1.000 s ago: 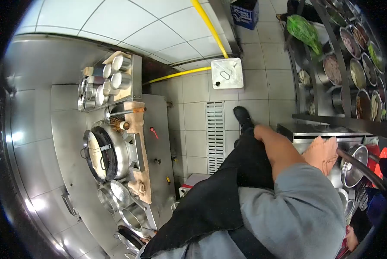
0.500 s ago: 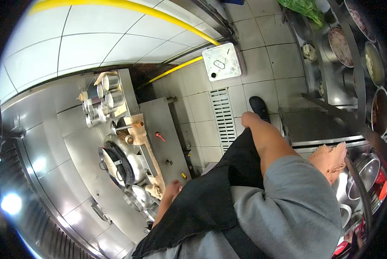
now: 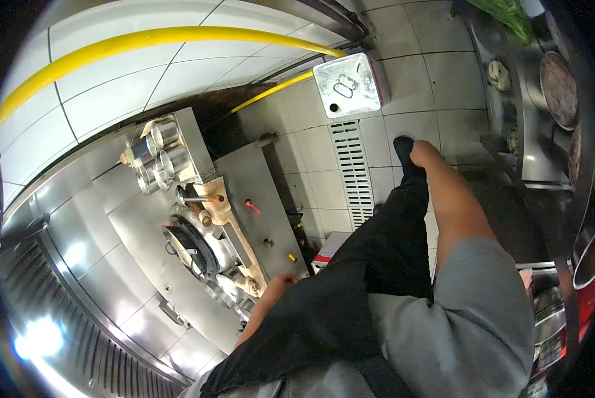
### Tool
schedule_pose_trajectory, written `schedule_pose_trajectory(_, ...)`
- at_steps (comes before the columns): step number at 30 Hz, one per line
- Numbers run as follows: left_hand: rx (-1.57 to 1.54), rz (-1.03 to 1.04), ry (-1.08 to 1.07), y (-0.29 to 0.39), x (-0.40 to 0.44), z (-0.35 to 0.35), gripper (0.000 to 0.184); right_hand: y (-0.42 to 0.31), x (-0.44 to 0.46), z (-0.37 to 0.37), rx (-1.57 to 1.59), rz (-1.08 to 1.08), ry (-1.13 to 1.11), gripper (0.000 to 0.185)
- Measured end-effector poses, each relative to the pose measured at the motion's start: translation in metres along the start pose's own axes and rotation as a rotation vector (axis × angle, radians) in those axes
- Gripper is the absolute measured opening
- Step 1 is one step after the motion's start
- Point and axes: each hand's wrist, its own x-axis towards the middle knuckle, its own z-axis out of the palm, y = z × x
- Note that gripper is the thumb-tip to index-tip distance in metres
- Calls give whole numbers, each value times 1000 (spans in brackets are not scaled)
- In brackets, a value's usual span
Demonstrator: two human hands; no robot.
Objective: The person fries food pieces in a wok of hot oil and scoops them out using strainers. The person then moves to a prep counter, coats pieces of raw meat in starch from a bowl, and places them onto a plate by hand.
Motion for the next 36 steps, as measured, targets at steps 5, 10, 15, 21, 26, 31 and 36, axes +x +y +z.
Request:
schedule_pose_trajectory(5,-15,-183,-70,-23,-24,-6,17,29,13,26,18,30,0,31)
schedule_pose_trajectory(10,-33,-296,38,-2,-24,-24,19,22,4,44,17,46,-96,35)
schedule_pose_trajectory(15,-251,-191,75,13,-8,-33,22,11,27,77,52,-27,-97,34)
schedule_pose_trajectory(21,-199,-159,90,43,-4,-37,21,-13,30,45,68,-9,-207,40)
schedule_pose_trajectory(26,-132,-194,95,38,-4,-32,23,13,46,61,73,-31,-48,34)
schedule_pose_trajectory(31,-82,-123,64,36,-5,-27,24,28,41,51,51,6,-81,35)
schedule_pose_trajectory(36,-77,-101,93,43,-3,-28,25,28,22,41,51,12,-42,36)
